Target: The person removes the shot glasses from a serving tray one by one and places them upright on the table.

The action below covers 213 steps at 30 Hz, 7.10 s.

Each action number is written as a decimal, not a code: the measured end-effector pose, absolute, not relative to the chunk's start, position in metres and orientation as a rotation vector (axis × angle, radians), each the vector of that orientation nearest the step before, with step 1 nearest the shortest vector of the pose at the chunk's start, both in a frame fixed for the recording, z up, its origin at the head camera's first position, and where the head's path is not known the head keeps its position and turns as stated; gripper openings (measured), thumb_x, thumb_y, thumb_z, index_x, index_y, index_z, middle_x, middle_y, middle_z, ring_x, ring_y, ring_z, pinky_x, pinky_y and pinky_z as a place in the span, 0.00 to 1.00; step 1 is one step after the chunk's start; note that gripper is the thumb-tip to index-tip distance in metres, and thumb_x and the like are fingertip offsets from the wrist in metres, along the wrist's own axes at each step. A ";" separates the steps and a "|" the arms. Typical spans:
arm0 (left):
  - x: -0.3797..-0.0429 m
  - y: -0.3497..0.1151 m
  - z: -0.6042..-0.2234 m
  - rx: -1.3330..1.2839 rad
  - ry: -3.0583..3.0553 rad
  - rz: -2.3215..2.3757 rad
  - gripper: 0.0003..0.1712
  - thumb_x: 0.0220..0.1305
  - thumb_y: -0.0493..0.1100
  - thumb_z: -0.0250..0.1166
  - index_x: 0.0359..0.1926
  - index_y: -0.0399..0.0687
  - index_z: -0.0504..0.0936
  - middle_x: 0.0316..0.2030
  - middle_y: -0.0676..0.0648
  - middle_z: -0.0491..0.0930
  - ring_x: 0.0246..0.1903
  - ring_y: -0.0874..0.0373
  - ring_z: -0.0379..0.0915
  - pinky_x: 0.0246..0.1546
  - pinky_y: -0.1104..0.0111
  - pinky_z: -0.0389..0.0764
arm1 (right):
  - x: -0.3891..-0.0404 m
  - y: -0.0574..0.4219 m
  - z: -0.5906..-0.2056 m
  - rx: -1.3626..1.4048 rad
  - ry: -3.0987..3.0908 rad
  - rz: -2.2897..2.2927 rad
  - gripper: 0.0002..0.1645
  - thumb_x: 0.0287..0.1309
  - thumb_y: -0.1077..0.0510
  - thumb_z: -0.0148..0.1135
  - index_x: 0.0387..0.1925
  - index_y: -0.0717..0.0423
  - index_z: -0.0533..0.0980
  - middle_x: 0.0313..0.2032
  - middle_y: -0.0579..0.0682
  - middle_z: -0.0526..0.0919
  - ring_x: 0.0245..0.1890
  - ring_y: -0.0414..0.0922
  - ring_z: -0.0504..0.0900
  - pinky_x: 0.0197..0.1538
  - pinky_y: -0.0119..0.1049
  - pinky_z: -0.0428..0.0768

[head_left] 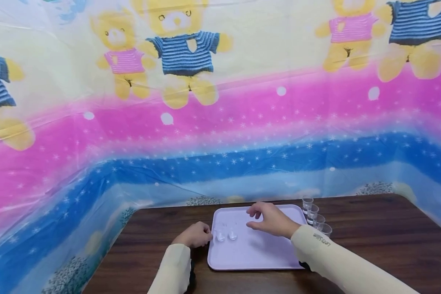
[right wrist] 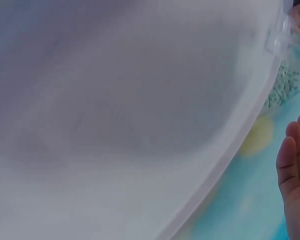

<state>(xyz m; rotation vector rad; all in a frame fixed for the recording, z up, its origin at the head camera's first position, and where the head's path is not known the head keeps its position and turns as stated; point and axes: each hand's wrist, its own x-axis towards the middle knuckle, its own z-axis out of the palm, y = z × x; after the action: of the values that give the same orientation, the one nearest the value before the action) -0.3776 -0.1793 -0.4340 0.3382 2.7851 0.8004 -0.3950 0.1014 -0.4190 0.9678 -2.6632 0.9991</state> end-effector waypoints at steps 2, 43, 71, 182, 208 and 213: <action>-0.377 -0.178 -0.434 0.332 2.789 0.794 0.10 0.60 0.40 0.56 0.23 0.45 0.76 0.18 0.50 0.74 0.18 0.58 0.66 0.20 0.67 0.68 | -0.396 0.092 -0.423 0.965 -2.683 1.022 0.20 0.50 0.50 0.70 0.43 0.55 0.79 0.38 0.48 0.80 0.37 0.42 0.76 0.39 0.37 0.76; -0.379 -0.178 -0.433 0.320 2.773 0.812 0.09 0.60 0.40 0.57 0.23 0.44 0.76 0.19 0.49 0.74 0.18 0.58 0.67 0.20 0.67 0.69 | -0.384 0.110 -0.424 0.998 -2.690 1.019 0.14 0.51 0.52 0.69 0.36 0.55 0.77 0.29 0.42 0.76 0.32 0.41 0.75 0.37 0.35 0.75; -0.375 -0.174 -0.430 0.284 2.781 0.803 0.08 0.61 0.40 0.58 0.26 0.43 0.77 0.20 0.48 0.73 0.20 0.56 0.68 0.22 0.66 0.70 | -0.366 0.219 -0.407 0.790 -2.720 0.922 0.14 0.49 0.55 0.70 0.37 0.52 0.77 0.30 0.43 0.75 0.29 0.42 0.73 0.33 0.34 0.74; -0.375 -0.182 -0.434 0.318 2.774 0.844 0.09 0.60 0.40 0.57 0.23 0.44 0.76 0.19 0.49 0.74 0.18 0.57 0.66 0.20 0.67 0.68 | -0.378 0.092 -0.406 0.954 -2.621 1.153 0.12 0.51 0.52 0.70 0.39 0.45 0.78 0.37 0.47 0.80 0.36 0.42 0.77 0.39 0.36 0.76; -0.376 -0.180 -0.434 0.232 2.776 0.840 0.09 0.60 0.41 0.59 0.24 0.45 0.77 0.19 0.48 0.74 0.20 0.56 0.69 0.22 0.65 0.71 | -0.389 0.021 -0.434 1.063 -2.616 1.212 0.20 0.49 0.59 0.70 0.45 0.59 0.77 0.41 0.49 0.79 0.41 0.47 0.77 0.41 0.38 0.75; -0.376 -0.181 -0.434 0.237 2.776 0.849 0.09 0.60 0.41 0.59 0.23 0.45 0.76 0.19 0.48 0.74 0.19 0.56 0.68 0.21 0.65 0.70 | -0.390 0.015 -0.437 1.083 -2.599 1.196 0.19 0.50 0.60 0.70 0.44 0.60 0.77 0.41 0.50 0.79 0.40 0.46 0.77 0.41 0.37 0.75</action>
<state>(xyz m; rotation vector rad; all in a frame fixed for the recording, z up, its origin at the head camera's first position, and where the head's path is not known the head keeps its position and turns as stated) -0.3759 -0.1809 -0.4338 0.2366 2.7765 0.8487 -0.3900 0.0145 -0.4366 1.0833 -2.5990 1.1963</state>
